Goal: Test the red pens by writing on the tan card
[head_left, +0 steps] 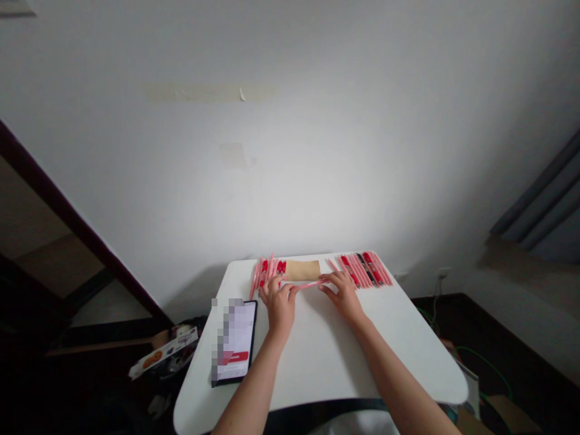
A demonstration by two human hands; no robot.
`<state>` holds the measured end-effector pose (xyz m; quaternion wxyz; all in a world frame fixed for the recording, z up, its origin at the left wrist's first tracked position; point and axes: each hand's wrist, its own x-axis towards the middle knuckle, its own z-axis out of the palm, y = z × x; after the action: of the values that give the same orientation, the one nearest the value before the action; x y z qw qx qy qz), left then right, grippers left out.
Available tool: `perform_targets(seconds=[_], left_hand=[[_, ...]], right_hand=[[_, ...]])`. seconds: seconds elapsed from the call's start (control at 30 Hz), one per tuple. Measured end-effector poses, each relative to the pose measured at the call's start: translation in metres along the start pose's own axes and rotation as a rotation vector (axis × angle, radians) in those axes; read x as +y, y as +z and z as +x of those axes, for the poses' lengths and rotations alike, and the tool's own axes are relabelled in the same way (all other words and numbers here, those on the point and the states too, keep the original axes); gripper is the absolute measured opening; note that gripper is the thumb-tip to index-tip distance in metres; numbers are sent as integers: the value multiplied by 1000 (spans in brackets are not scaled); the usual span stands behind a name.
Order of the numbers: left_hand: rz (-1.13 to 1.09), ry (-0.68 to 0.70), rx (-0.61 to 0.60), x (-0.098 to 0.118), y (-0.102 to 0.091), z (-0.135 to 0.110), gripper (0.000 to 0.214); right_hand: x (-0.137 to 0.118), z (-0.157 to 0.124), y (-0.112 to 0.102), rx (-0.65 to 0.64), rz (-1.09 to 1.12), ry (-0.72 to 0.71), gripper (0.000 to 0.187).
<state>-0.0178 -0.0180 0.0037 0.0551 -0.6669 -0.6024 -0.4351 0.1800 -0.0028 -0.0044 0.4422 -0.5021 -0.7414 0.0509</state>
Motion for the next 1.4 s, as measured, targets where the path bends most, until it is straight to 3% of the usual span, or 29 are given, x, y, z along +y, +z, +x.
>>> perform_targets(seconds=[0.4,1.0,1.17,1.4], left_hand=[[-1,52,-18,2,-5,3,10],[-29,21,-3,1,-4,2,10],[-15,11,10,-1,-2,2,14],[-40,27,-8,4,-3,2,15]], right_hand=[[7,0,2,-39,33,35,30],[3,2,-1,40,95,39,27],[7,3,3,59,243,97,32],[-1,7,-1,80,709,352,41]])
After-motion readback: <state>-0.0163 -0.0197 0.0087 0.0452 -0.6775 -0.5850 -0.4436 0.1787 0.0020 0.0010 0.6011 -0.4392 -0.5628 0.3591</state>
